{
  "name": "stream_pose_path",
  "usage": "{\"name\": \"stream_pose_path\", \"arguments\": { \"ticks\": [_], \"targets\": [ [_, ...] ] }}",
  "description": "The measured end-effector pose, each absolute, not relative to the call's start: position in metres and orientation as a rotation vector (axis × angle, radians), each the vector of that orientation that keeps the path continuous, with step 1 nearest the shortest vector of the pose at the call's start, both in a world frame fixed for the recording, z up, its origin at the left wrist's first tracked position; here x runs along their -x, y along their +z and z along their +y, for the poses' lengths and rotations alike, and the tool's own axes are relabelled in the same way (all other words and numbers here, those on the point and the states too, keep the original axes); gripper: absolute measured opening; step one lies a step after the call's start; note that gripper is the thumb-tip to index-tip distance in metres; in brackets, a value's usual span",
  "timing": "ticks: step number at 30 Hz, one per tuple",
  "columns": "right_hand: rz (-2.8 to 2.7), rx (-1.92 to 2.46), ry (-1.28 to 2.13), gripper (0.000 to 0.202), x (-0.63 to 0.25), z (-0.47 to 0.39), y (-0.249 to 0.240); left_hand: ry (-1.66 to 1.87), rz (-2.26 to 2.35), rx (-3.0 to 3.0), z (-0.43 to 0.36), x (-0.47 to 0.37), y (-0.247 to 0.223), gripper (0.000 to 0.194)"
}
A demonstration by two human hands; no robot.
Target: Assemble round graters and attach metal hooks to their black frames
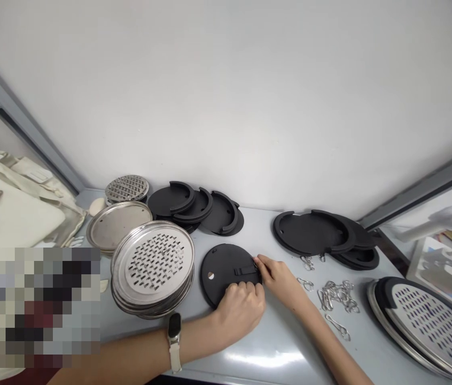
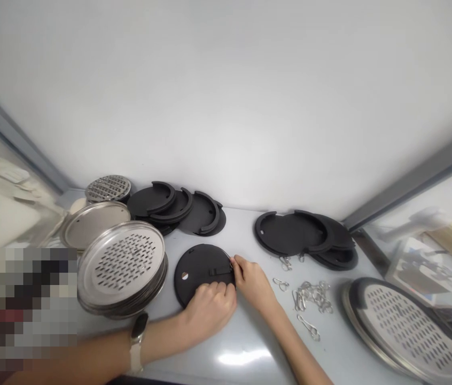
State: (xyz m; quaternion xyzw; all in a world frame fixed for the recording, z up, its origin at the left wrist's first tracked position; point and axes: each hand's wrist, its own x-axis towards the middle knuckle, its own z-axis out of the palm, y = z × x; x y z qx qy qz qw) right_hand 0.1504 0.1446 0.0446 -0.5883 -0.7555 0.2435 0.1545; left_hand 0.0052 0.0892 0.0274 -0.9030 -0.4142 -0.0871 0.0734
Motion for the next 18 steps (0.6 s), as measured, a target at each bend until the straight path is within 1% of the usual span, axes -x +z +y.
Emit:
{"name": "stream_pose_path", "arguments": {
  "ticks": [7, 18],
  "targets": [
    [-2.081, 1.837, 0.608, 0.03, -0.1431, 0.1364, 0.0405, -0.246, -1.231, 2.717, 0.0889, -0.0048, 0.028, 0.009],
    [-2.066, 1.723, 0.621, 0.032, -0.1488, 0.143, 0.0443, -0.197, -1.27, 2.722, 0.0965, -0.0036, 0.032, 0.01]
  ]
}}
